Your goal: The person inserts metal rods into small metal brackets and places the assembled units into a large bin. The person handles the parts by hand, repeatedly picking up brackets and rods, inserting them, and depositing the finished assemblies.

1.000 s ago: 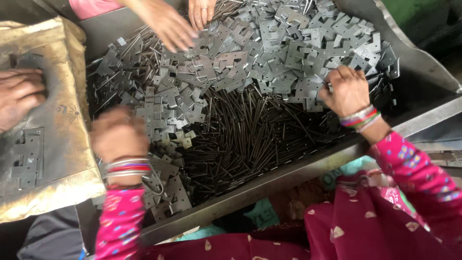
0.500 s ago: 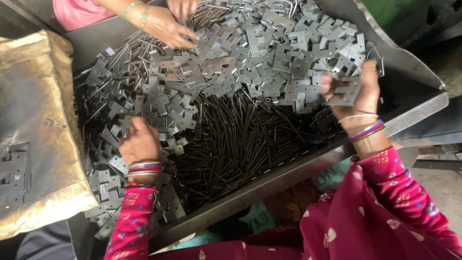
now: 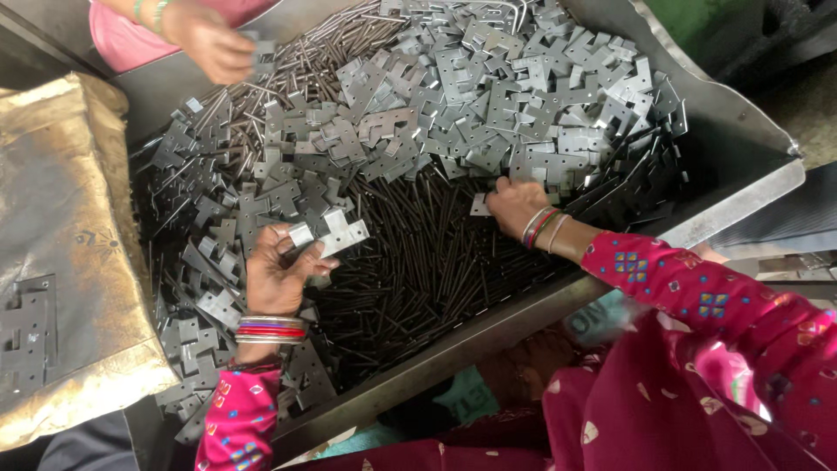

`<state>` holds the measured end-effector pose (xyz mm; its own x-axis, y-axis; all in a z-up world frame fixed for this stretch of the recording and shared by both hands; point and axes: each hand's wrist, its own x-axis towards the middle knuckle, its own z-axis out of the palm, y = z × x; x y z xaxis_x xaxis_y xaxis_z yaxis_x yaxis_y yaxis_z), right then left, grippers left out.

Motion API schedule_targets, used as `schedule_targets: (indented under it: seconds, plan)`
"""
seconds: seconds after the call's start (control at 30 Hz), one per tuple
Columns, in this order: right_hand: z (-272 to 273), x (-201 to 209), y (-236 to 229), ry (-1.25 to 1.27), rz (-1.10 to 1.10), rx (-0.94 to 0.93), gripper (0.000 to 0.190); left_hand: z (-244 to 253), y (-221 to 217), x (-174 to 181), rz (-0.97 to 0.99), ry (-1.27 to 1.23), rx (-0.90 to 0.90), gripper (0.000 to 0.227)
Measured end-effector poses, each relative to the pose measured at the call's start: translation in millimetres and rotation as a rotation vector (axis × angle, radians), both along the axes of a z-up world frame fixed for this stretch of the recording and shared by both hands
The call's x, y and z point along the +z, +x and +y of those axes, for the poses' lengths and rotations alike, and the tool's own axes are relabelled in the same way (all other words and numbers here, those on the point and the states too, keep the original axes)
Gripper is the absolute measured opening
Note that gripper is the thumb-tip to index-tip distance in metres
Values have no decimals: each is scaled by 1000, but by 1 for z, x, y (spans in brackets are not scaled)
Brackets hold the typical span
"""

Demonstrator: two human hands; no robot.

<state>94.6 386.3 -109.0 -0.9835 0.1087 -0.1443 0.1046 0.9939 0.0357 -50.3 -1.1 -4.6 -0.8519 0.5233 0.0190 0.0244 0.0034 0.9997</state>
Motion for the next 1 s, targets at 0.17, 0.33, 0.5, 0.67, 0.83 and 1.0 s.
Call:
schedule_targets:
  seconds: [0.17,0.33,0.5,0.67,0.83,1.0]
  plan:
    - [13,42,4,-696,354,-46,27,-19,-9,11,-38,-47,11,20]
    - [22,91,26,-1999,499,-530,11,-29,-9,30,-188,126,145,23]
    - [-25,94,30,-2070,93,-657,24,9,20,20,-399,-29,162,44]
    - [-123,72,29,-2055,-35,-740,69,67,98,-12,-33,-164,-112,44]
    - [-141,69,41,-1692,-217,-627,93,67,123,-11,286,-487,-43,45]
    - [-47,72,41,-317,420,4,65,3,50,27,704,-252,59,35]
